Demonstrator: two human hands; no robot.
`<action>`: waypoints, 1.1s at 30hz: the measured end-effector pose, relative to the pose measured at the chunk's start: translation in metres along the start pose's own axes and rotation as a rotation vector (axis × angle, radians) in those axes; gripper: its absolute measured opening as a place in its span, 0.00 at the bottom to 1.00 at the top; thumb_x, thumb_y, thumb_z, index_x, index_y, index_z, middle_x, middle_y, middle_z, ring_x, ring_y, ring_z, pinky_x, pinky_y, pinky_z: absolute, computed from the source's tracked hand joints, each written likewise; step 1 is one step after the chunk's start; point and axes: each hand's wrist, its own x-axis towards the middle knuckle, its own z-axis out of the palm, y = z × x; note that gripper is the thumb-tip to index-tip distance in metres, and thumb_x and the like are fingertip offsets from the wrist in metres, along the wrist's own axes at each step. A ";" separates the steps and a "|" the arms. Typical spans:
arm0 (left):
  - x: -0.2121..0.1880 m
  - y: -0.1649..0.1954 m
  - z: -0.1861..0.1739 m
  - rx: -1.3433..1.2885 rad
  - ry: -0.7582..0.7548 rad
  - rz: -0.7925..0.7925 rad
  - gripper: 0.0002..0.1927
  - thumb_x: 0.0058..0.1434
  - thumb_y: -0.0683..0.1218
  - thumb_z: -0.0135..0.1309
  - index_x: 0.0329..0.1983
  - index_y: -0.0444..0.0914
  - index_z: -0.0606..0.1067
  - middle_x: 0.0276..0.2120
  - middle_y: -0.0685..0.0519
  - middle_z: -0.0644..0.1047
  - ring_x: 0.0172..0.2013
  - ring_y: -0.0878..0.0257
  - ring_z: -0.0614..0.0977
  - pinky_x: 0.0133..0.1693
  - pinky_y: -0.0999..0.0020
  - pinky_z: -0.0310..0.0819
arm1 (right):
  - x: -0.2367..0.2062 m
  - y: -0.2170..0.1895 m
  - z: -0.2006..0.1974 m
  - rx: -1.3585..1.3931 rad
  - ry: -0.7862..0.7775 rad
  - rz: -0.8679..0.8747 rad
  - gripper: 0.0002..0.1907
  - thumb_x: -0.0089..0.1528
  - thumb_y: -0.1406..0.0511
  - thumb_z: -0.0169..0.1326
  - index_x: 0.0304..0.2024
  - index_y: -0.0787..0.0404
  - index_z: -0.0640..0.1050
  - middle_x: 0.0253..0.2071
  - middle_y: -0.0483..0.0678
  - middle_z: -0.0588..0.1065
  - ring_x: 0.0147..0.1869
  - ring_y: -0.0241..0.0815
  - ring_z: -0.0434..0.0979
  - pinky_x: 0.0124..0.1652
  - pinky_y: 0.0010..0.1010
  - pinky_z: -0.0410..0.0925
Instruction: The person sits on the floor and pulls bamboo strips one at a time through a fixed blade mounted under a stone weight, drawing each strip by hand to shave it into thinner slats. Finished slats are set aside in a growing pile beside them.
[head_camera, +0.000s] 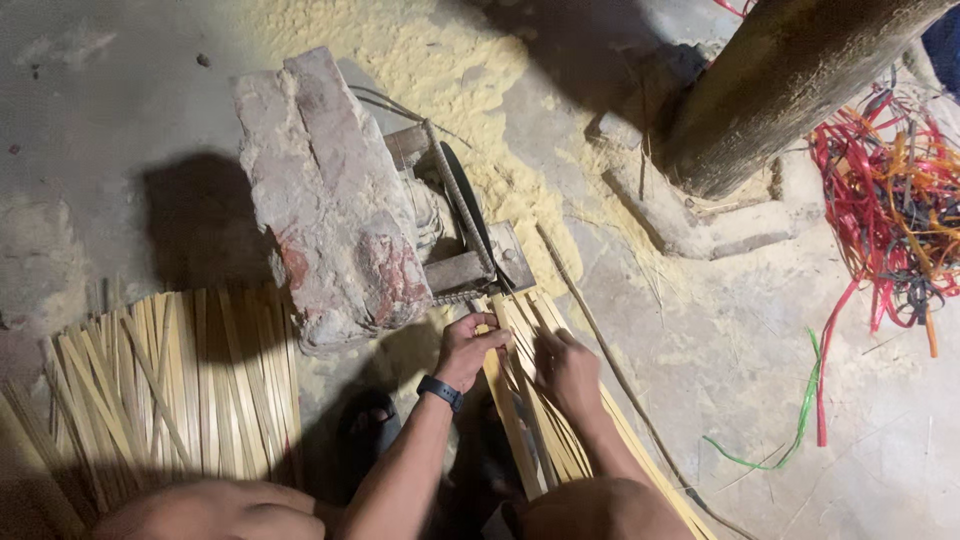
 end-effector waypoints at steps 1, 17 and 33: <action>0.000 -0.001 -0.001 -0.026 -0.026 -0.004 0.10 0.58 0.35 0.63 0.41 0.33 0.77 0.36 0.48 0.82 0.34 0.63 0.83 0.36 0.67 0.81 | -0.008 0.002 -0.003 -0.028 0.097 -0.106 0.12 0.59 0.68 0.57 0.45 0.62 0.82 0.31 0.57 0.77 0.31 0.57 0.79 0.33 0.44 0.71; -0.006 -0.008 -0.010 -0.138 -0.196 -0.098 0.18 0.54 0.40 0.68 0.45 0.36 0.74 0.37 0.49 0.82 0.36 0.62 0.82 0.34 0.67 0.78 | -0.054 0.021 0.022 0.192 -0.060 0.021 0.11 0.64 0.70 0.52 0.47 0.63 0.81 0.29 0.50 0.79 0.21 0.41 0.79 0.22 0.30 0.73; 0.003 -0.011 -0.006 0.098 0.078 -0.050 0.12 0.59 0.46 0.64 0.43 0.35 0.80 0.39 0.49 0.82 0.36 0.66 0.79 0.40 0.70 0.75 | 0.044 -0.003 0.033 0.207 0.010 -0.080 0.06 0.56 0.70 0.60 0.34 0.66 0.77 0.29 0.58 0.74 0.30 0.60 0.74 0.31 0.46 0.68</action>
